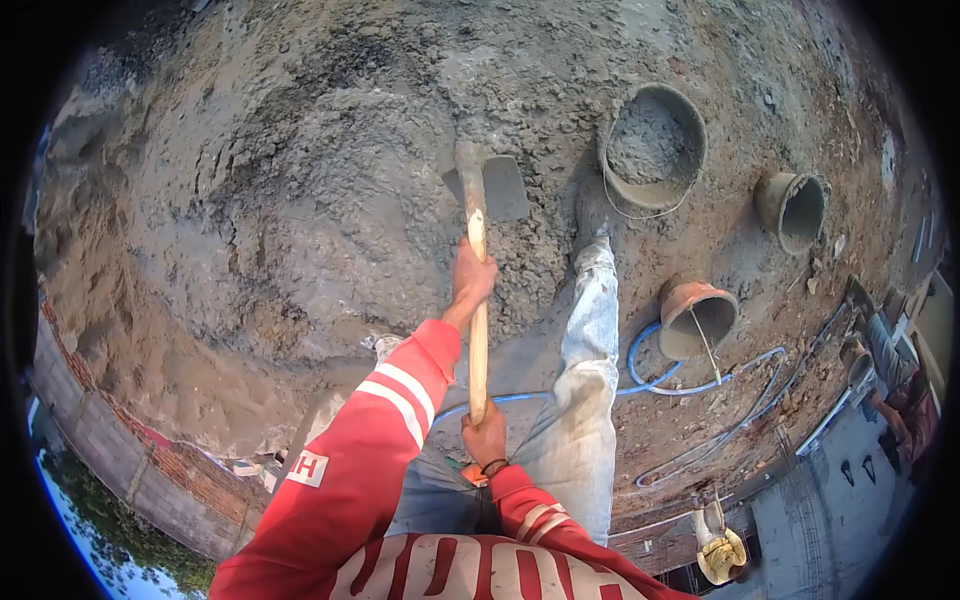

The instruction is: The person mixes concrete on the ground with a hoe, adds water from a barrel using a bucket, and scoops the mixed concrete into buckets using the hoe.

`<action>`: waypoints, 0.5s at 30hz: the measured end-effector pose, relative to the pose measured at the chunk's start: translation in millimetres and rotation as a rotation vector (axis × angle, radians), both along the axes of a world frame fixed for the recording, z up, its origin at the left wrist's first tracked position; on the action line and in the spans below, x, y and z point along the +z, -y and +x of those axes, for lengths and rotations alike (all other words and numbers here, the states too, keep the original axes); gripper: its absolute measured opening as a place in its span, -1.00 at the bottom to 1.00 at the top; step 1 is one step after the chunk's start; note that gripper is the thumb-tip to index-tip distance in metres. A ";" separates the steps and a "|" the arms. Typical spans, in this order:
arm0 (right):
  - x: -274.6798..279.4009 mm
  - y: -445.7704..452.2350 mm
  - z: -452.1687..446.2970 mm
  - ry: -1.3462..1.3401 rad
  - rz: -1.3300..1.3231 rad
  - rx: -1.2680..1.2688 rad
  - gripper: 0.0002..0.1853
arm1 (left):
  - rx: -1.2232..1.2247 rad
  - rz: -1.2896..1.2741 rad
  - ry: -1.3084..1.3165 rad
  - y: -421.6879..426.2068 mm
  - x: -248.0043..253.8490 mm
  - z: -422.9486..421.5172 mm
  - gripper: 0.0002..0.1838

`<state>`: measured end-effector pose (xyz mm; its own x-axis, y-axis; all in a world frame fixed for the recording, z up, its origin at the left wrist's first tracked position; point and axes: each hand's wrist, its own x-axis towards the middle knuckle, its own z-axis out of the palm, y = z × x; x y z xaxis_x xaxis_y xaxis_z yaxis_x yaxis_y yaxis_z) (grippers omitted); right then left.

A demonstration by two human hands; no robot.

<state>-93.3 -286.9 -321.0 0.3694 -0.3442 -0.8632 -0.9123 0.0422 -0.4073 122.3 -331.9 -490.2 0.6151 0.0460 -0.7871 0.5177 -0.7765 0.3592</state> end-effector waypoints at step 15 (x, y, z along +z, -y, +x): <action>-71.0 105.2 159.3 0.205 -0.327 0.519 -0.50 | 0.513 -0.420 0.194 18.0 4.3 176.5 -0.73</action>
